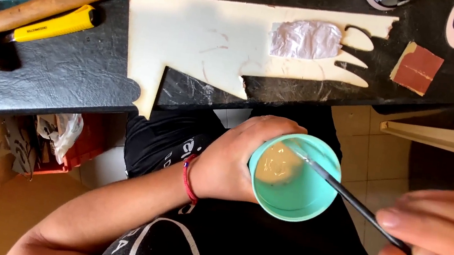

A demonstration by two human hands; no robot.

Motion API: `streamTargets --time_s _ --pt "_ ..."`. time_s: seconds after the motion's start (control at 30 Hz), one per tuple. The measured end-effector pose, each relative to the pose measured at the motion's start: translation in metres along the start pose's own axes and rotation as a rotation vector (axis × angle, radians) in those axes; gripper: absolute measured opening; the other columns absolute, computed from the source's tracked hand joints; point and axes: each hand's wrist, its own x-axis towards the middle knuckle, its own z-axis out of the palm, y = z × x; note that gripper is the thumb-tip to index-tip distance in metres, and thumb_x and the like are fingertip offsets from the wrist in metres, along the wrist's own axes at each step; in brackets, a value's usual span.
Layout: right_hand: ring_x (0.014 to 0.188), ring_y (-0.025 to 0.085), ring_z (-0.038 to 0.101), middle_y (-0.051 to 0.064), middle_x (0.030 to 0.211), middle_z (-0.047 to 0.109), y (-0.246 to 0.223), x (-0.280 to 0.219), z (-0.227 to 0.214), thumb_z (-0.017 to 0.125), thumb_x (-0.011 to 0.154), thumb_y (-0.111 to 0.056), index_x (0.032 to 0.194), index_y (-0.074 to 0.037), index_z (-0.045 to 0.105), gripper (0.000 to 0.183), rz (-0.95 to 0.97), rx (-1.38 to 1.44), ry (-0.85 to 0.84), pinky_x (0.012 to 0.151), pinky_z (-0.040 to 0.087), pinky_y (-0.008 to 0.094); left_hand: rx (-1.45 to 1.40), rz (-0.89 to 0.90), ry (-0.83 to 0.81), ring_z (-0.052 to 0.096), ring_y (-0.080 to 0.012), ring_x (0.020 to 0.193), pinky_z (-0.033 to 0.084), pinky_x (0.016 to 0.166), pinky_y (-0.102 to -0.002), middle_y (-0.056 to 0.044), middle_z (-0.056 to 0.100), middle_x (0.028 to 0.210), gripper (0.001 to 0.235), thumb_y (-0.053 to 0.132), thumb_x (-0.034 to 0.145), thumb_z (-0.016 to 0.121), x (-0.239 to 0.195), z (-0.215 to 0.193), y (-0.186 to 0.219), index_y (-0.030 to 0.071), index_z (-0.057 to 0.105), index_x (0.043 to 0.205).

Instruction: The person is stirring paint in a small cup and then using a paintbrush to apply the paint to a laser-cut wooden letter.

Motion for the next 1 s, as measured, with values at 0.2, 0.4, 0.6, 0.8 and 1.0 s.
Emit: streamTargets --time_s 0.2,0.4,0.6,0.8,1.0 --pt "0.081 0.03 0.068 0.019 0.101 0.063 0.037 0.026 0.035 0.062 0.084 -0.012 0.075 -0.007 0.035 0.029 -0.685 -0.17 0.331 0.074 0.065 0.043 -0.011 -0.037 -0.006 0.063 -0.0282 0.124 0.048 0.11 -0.04 -0.01 0.06 0.134 0.084 0.046 0.068 0.084 0.003 0.0 0.002 0.01 0.048 0.135" --pt "0.065 0.032 0.065 0.021 0.088 0.064 0.037 0.025 0.072 0.059 0.084 -0.009 0.071 -0.004 0.04 0.023 -0.604 -0.027 0.607 0.058 0.057 0.041 0.032 -0.044 -0.005 0.06 -0.0284 0.129 0.045 0.114 -0.041 -0.01 0.057 0.139 0.09 0.047 0.067 0.086 -0.001 0.004 -0.001 0.01 0.044 0.138" --pt "0.074 0.035 0.069 0.022 0.096 0.066 0.045 0.024 0.068 0.066 0.08 -0.023 0.068 -0.001 0.048 0.03 -0.599 0.055 0.515 0.067 0.062 0.042 0.081 -0.013 0.03 0.064 -0.0301 0.121 0.049 0.108 -0.041 -0.013 0.06 0.131 0.08 0.046 0.07 0.084 0.007 0.001 0.006 0.007 0.05 0.131" --pt "0.084 0.03 0.078 0.019 0.096 0.069 0.048 0.018 0.055 0.076 0.075 -0.011 0.098 -0.004 0.051 0.035 -0.525 0.133 0.653 0.077 0.071 0.034 0.095 -0.002 -0.01 0.064 -0.0297 0.119 0.049 0.106 -0.041 -0.013 0.061 0.13 0.082 0.052 0.068 0.079 0.026 -0.005 0.019 0.007 0.05 0.131" --pt "0.101 0.023 0.082 0.013 0.108 0.073 0.033 -0.011 0.017 0.065 0.083 -0.012 0.108 -0.01 0.053 0.027 -0.262 0.203 0.693 0.095 0.073 0.029 0.234 0.111 -0.013 0.055 -0.0231 0.115 0.036 0.105 -0.036 -0.007 0.056 0.12 0.081 0.064 0.064 0.07 0.073 -0.002 0.05 0.01 0.057 0.122"
